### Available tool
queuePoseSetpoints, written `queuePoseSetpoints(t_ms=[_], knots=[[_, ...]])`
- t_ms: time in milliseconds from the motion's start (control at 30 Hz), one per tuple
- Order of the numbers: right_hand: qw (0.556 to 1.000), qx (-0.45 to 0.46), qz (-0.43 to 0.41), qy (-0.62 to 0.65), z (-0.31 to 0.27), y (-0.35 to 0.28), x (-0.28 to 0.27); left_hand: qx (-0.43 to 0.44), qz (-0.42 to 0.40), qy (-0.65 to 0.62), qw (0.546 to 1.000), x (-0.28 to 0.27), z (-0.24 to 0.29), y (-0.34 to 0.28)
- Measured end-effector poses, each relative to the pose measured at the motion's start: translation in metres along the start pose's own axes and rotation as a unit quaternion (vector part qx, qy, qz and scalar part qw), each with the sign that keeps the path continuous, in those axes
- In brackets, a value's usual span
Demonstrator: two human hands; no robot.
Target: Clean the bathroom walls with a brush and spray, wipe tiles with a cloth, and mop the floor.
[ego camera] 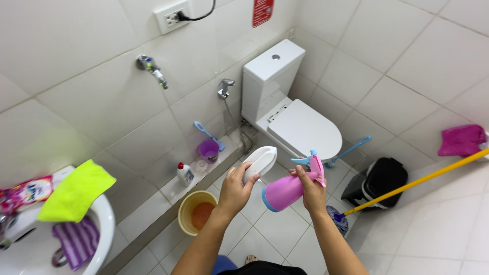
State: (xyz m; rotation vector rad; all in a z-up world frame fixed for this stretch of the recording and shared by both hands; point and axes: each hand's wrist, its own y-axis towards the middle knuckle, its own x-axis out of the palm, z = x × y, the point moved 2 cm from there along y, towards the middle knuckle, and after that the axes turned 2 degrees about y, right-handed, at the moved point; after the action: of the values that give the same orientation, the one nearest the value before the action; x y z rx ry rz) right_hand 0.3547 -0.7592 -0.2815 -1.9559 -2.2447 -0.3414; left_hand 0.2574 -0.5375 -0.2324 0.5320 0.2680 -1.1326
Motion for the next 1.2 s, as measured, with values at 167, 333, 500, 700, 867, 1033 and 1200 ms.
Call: queuePoseSetpoints(t_ms=[167, 333, 500, 700, 867, 1033, 1200], knots=[[0.999, 0.032, 0.034, 0.008, -0.001, 0.030, -0.039, 0.033, -0.063, -0.016, 0.997, 0.051, 0.007, 0.046], [0.992, 0.112, 0.034, 0.036, 0.018, 0.081, -0.068, 0.182, 0.018, 0.023, 0.983, 0.083, -0.023, 0.118], [0.982, 0.108, 0.020, 0.157, 0.027, 0.169, -0.076, 0.011, 0.064, -0.047, 0.997, 0.100, -0.065, 0.218], [0.976, 0.157, -0.029, 0.151, 0.014, 0.285, -0.034, -0.102, 0.103, -0.224, 0.964, 0.162, -0.183, 0.348], [0.988, 0.134, -0.067, -0.027, 0.036, 0.374, -0.021, -0.094, 0.066, -0.226, 0.967, 0.188, -0.221, 0.428], [0.978, 0.067, -0.113, -0.162, 0.041, 0.430, -0.007, -0.132, -0.004, -0.157, 0.979, 0.222, -0.243, 0.468], [0.973, 0.128, -0.137, -0.137, 0.081, 0.495, -0.030, -0.151, -0.079, 0.001, 0.985, 0.253, -0.264, 0.479]])
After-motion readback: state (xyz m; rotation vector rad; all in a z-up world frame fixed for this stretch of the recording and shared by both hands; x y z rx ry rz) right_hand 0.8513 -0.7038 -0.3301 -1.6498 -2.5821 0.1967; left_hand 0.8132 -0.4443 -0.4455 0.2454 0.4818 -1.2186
